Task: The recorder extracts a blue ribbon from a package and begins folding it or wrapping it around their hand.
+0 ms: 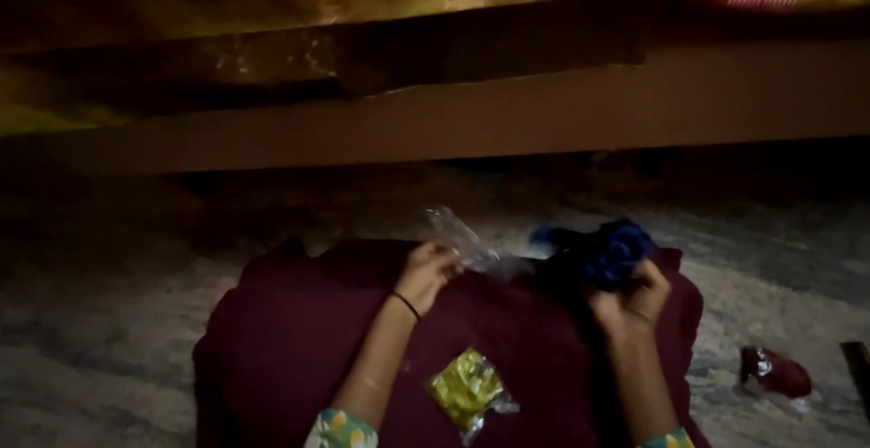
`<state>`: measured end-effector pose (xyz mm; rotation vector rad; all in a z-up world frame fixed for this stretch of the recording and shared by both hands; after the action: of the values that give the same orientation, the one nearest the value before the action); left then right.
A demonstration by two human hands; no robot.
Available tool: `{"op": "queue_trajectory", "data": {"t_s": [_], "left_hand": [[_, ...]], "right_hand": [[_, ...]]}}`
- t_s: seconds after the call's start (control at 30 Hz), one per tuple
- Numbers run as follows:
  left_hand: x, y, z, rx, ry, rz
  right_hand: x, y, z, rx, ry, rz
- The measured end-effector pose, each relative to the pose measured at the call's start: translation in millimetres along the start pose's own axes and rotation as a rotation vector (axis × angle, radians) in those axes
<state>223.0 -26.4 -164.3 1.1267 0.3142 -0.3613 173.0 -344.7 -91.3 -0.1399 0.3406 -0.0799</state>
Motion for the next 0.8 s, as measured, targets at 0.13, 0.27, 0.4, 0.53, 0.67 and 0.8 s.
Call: {"op": "queue_trajectory", "data": {"t_s": [0.13,0.27,0.4,0.53,0.67,0.8], "left_hand": [[113.0,-12.0,-66.6,-0.465,0.048,-0.015],[131.2,-7.7,-36.1,-0.222,0.016,0.060],[161.2,19.9,0.4,0.044,-0.060,0.166],[166.3,39.7,50.4,0.297,-0.135,0.267],[175.0,14.8,76.2,0.550,-0.191,0.338],[165.0,0.2,107.2,0.805,-0.225,0.420]], "right_hand": [[-43.5,-3.6,62.5,-0.292,0.433,-0.174],[11.9,-22.0,-50.9,-0.035,-0.164,-0.025],[6.5,-9.8,-20.1,-0.148,0.170,-0.078],[-1.4,-10.9,-28.4,-0.224,0.403,-0.089],[15.4,-16.6,-57.7,-0.096,0.027,-0.063],[9.1,-14.6,-49.0,-0.120,0.285,-0.144]]}}
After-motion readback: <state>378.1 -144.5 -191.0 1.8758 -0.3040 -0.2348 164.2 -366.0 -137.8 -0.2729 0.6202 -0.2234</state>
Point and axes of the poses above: each hand's wrist, its own x-axis towards the middle knuckle, its own z-axis out of the palm, y = z × x, the point moved 9 cm from there along x, towards the middle knuckle, and after that the axes turned 9 degrees about y, right-handed, at the moved point
